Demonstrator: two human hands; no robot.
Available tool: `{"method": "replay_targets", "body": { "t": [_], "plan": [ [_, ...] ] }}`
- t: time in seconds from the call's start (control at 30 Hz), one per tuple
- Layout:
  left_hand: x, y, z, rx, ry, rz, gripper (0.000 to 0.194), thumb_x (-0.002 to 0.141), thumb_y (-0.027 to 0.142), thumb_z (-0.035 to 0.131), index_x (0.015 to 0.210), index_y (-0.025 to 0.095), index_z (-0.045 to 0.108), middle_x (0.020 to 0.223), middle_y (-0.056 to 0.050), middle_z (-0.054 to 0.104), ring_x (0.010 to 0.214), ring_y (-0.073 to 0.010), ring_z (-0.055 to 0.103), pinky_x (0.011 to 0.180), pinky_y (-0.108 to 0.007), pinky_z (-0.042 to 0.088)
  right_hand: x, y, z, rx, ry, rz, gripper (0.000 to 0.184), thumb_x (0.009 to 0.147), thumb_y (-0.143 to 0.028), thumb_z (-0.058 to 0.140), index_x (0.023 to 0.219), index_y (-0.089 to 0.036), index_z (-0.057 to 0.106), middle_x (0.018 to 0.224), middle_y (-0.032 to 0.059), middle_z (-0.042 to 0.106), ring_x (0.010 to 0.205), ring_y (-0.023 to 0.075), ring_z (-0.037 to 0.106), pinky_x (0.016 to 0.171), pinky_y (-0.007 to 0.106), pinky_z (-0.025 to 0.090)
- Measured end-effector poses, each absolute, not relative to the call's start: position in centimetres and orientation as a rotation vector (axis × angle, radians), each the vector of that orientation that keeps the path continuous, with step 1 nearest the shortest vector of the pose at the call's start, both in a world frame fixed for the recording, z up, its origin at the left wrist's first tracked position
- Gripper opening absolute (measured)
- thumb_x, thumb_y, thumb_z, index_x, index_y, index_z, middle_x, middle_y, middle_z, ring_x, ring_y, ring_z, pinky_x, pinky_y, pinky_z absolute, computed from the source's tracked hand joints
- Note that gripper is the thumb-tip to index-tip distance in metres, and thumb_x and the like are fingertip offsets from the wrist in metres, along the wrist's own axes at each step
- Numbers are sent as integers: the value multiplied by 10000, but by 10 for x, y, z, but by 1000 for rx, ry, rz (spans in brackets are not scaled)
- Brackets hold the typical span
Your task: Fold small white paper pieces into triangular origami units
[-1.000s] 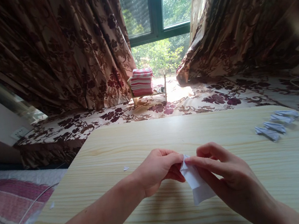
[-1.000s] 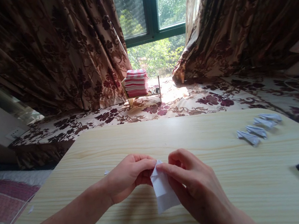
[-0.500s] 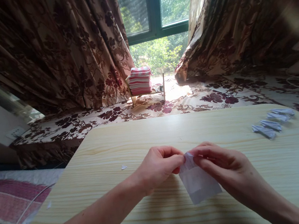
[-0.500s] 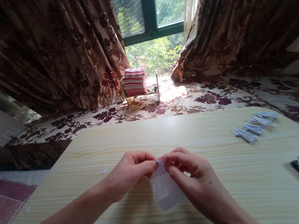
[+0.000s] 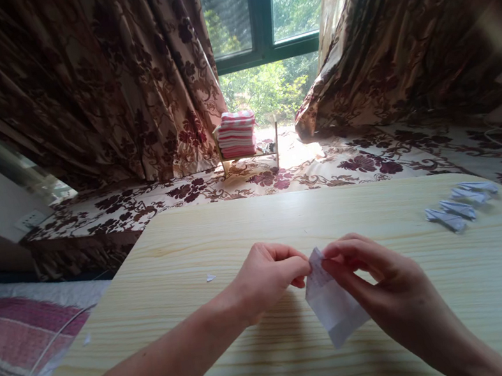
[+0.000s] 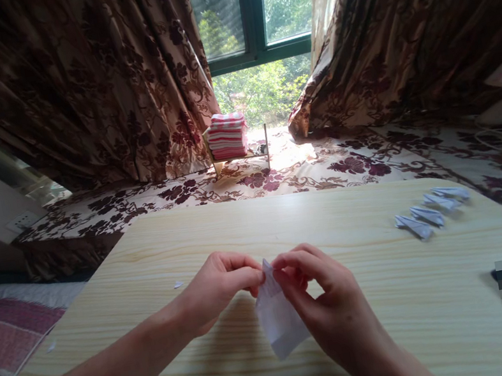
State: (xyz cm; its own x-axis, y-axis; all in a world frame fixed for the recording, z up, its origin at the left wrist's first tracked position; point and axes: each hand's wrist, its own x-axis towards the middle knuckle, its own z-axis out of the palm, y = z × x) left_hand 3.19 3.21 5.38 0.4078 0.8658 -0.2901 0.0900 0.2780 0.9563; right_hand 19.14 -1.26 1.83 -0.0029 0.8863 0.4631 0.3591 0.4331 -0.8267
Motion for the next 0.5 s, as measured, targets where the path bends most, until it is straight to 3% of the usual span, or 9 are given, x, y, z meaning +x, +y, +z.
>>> {"method": "replay_targets", "body": {
  "t": [0.17, 0.5],
  "plan": [
    [31, 34, 53, 1107, 1024, 686, 84, 565, 177, 639, 511, 113, 649, 504, -7, 567, 559, -108, 489, 585, -239, 393, 194, -14, 19, -1054, -1778, 455, 151, 858, -115, 548, 897, -219, 651, 816, 30, 569, 670, 121, 556, 467, 190, 455],
    [30, 34, 56, 980, 1028, 635, 93, 571, 194, 655, 576, 104, 676, 535, -8, 603, 550, -109, 558, 583, -234, 442, 196, -14, 16, -1025, -1915, 248, 319, 852, -62, 527, 1050, -287, 636, 872, 33, 518, 687, 129, 556, 494, 217, 447]
  ]
}}
